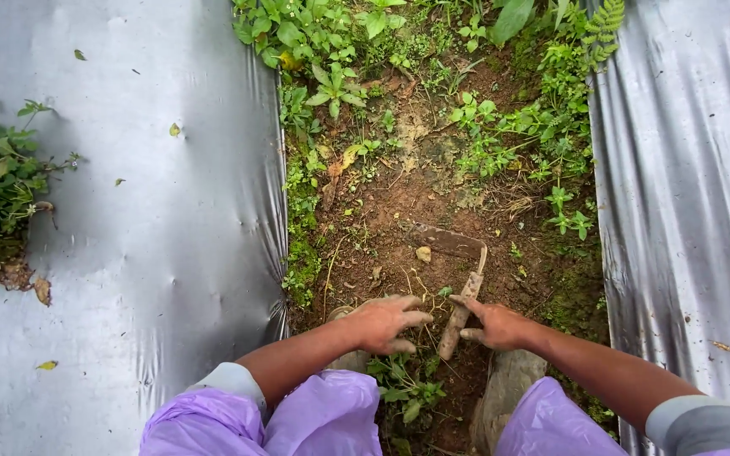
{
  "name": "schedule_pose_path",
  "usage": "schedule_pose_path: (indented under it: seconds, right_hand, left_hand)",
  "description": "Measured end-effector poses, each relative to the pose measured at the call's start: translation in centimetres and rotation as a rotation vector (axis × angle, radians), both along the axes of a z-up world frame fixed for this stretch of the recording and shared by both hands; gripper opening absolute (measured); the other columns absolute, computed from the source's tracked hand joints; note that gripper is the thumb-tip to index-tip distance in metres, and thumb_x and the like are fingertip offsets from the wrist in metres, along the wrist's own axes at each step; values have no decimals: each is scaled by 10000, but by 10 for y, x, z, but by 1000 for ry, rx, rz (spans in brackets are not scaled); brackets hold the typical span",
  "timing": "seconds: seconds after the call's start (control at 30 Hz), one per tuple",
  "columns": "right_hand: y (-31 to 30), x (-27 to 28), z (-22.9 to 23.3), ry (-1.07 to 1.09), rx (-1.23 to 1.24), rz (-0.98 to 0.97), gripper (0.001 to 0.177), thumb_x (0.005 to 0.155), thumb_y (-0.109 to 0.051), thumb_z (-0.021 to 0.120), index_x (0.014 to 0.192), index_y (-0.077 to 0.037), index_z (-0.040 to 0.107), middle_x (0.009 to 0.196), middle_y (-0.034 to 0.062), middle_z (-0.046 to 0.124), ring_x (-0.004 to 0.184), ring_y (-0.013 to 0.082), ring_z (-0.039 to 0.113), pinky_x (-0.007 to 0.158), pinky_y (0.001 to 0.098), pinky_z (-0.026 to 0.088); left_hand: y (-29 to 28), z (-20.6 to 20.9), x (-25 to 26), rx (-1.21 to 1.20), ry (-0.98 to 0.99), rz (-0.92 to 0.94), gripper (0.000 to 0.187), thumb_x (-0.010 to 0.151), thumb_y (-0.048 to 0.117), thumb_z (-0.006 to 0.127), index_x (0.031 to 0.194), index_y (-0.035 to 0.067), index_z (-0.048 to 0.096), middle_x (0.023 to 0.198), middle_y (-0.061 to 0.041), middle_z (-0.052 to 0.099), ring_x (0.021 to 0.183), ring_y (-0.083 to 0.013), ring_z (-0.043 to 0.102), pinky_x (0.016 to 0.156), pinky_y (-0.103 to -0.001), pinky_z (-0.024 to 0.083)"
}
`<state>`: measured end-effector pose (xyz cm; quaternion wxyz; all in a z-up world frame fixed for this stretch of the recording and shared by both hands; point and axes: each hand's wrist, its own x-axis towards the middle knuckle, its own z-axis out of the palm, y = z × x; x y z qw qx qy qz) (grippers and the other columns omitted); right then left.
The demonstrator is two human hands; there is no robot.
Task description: The person uses a hand hoe to loosen soil and uproot weeds growing along the edge of a plastic-covered garden bed. They repeatedly scrape the ground and pull out the unwanted plants by hand, clearing a narrow strip of soil between the bed and the surrounding area.
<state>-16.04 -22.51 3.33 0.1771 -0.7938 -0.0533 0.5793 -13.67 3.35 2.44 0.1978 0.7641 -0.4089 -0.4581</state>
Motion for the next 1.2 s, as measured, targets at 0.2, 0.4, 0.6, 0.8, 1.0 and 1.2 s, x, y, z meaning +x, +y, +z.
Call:
schedule_pose_path:
  seconds: [0.2,0.4,0.6,0.8,1.0,1.2]
  right_hand:
    - [-1,-4,-26,-242,11,-391,479,968,-436,664,1390,-215,626,1373,155,687,1296,406,629,1085,564,530]
    - [-20,23,-41,-297,165,-984,428,994,-148,653,1368,-137,445,1355,312,561,825,351,762,802,457,659]
    - [-24,57,-17,-441,512,-1265,779,1016,-41,555,1588,-62,27,1309,406,437,878,454,674,831,575,614]
    - [-37,71,-121,-252,366,-1312,410,947,-58,580,1291,108,432,895,260,622,719,336,660,613,497,644]
    - [-4,137,-92,-393,434,-1370,375,980,-47,566,1286,63,380,928,183,589,697,254,652,623,461,679]
    - [14,215,-122,-522,509,-1443,298,1032,-102,512,1240,46,360,913,151,575,729,223,659,640,413,697]
  left_hand:
    - [0,19,36,290,-133,103,794,955,575,589,1619,251,297,1730,-145,64,1576,-421,39,1238,-626,202]
    - [29,-78,-5,305,174,-220,850,811,901,454,1425,326,582,1595,18,473,1507,-291,384,1216,-523,362]
    - [38,-88,13,99,101,148,450,1009,534,552,1354,264,654,1381,-132,657,1344,-400,563,1134,-561,443]
    - [54,-42,63,137,-183,439,440,1025,442,547,1345,145,604,1345,-186,597,1292,-416,572,1043,-548,489]
    - [69,-38,81,214,-170,540,422,1038,403,532,1398,185,569,1398,-150,557,1354,-354,528,1087,-504,460]
    - [83,-51,98,261,-195,557,401,1049,388,518,1380,169,569,1386,-148,560,1361,-333,518,1097,-504,452]
